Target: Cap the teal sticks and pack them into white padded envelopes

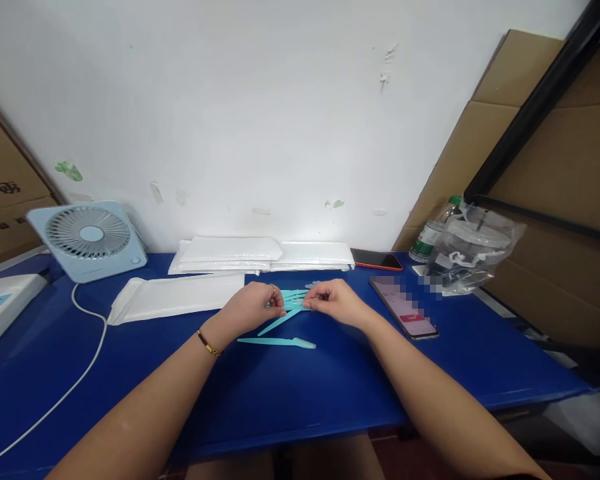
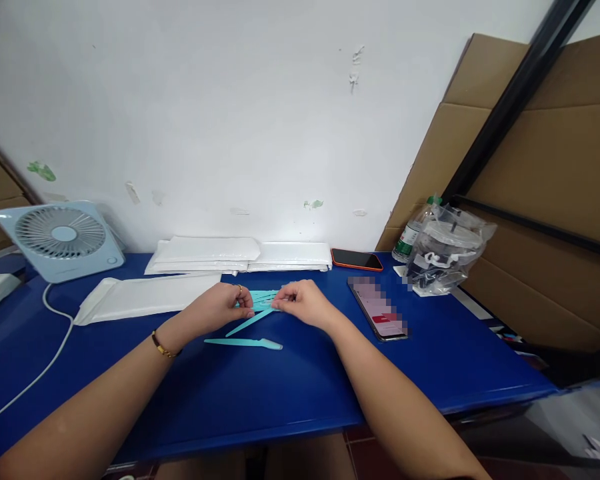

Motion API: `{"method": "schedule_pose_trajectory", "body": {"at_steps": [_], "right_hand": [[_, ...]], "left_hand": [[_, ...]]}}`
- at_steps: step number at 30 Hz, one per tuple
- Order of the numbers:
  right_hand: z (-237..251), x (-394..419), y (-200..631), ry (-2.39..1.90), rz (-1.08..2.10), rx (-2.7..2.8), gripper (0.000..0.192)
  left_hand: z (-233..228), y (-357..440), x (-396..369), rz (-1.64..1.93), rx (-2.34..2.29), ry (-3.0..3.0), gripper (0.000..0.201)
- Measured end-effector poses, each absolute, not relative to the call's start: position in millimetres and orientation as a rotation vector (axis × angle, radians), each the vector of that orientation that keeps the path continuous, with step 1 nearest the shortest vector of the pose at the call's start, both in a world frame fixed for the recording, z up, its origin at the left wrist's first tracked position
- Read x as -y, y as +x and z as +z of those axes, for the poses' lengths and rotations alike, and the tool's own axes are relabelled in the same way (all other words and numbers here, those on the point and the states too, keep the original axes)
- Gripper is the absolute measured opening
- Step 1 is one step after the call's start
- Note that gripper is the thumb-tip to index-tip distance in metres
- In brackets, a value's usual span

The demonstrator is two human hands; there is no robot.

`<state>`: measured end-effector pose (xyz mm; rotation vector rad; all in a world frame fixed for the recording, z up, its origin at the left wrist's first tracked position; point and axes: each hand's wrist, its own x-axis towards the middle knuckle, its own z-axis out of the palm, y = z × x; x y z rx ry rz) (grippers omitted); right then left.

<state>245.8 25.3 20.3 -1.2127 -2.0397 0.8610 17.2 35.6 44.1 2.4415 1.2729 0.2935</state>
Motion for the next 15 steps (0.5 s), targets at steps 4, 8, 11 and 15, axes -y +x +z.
{"method": "schedule_pose_trajectory", "body": {"at_steps": [4,8,11,15], "right_hand": [[19,-38,265,-1.388,0.76,1.932,0.034],[18,-43,271,-1.426,0.506,2.002,0.029],[20,-39,269,-1.35,0.504,2.027,0.026],[24,-28,261,-1.229,0.708,2.101,0.025]], "left_hand": [[39,15,-42,0.311,-1.388,2.442,0.028],[42,16,-32,0.226,-1.198,2.561,0.036],[44,18,-20,0.063,-1.033,2.629,0.021],[40,20,-18,0.095,-1.101,2.639,0.013]]}}
